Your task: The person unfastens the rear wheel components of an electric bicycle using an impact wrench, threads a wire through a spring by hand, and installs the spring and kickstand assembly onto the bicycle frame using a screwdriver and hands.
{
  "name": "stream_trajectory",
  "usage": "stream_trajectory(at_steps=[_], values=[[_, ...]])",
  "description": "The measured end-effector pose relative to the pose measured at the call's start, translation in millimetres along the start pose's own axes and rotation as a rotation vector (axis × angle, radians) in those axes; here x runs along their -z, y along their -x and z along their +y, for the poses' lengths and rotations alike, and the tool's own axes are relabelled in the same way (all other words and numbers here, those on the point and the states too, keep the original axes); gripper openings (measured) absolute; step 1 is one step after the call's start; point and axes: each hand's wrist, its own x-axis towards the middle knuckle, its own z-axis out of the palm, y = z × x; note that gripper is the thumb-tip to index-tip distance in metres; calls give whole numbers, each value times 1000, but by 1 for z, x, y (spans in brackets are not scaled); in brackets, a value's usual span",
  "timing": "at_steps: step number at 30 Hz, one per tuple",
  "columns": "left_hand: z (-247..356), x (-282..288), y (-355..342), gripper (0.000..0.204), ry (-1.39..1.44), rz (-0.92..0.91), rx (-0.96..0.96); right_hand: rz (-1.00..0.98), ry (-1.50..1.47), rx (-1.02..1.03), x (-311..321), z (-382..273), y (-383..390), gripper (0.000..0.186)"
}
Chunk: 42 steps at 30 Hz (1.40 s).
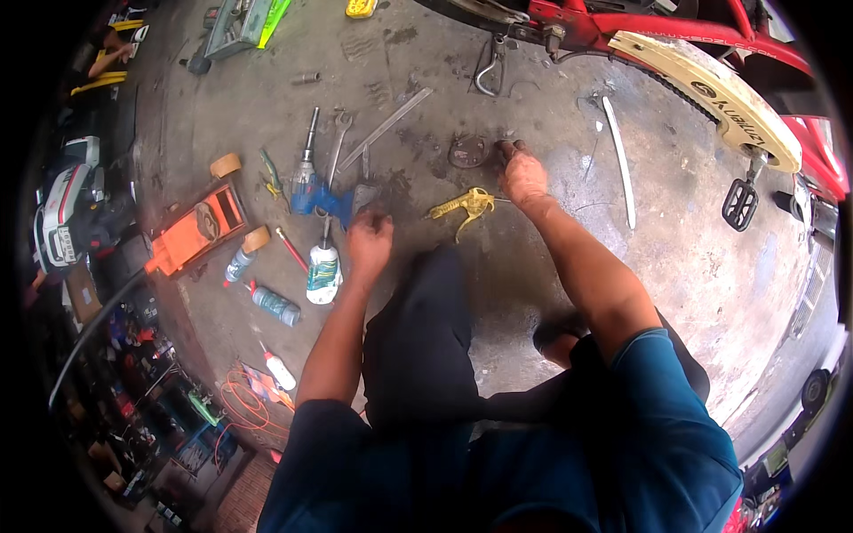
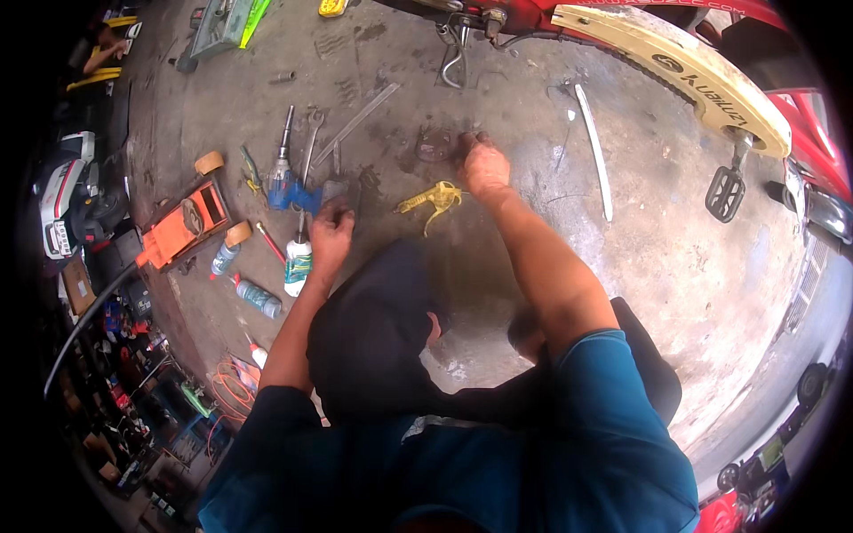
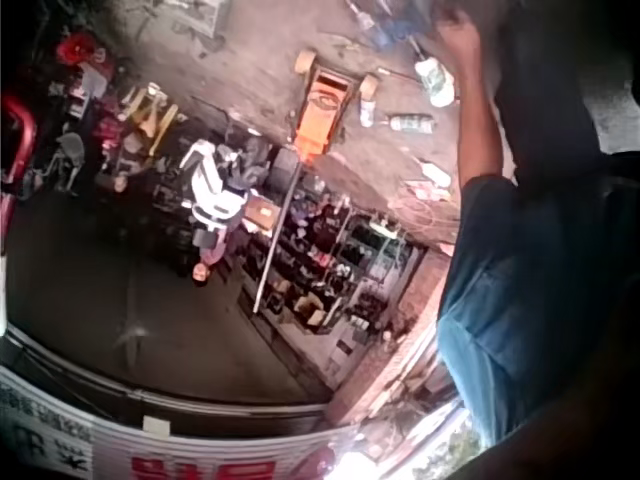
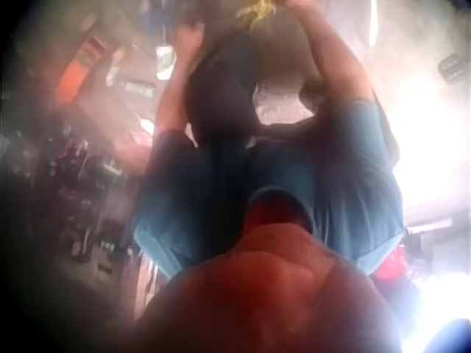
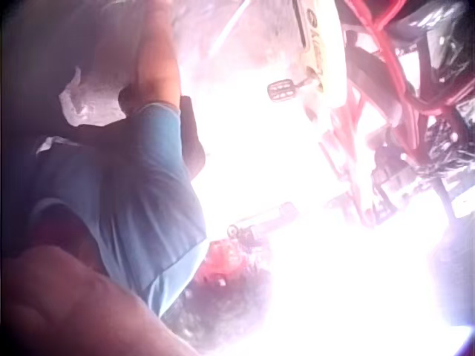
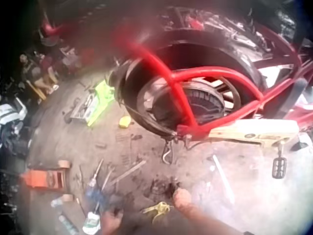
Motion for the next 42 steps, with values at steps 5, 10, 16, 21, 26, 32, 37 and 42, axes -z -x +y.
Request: stream_trajectory(at_steps=[5, 10, 16, 21, 26, 32, 37, 42], values=[[66, -66, -30, 26, 82, -191, -76, 227, 363, 386, 14, 3, -56, 37], [39, -88, -52, 36, -55, -130, -281, 65, 506, 484, -18, -16, -60, 31], [62, -102, -64, 43, -136, -104, -254, 44, 332, 560, 1, 0, -47, 22], [101, -91, -78, 36, 141, -15, -434, -35, -70, 433, 53, -29, -11, 18], [165, -70, -112, 28, 401, 5, -576, 38, -497, 366, 106, -43, 5, 17], [238, -43, -140, 18, 655, 33, -625, 192, -1276, 364, 135, -82, 37, 23], [255, -39, -157, 16, 744, 0, -641, 260, -1743, 307, 137, -98, 48, 30], [258, -45, -162, 15, 740, -27, -645, 307, -1810, 219, 135, -101, 48, 31]])
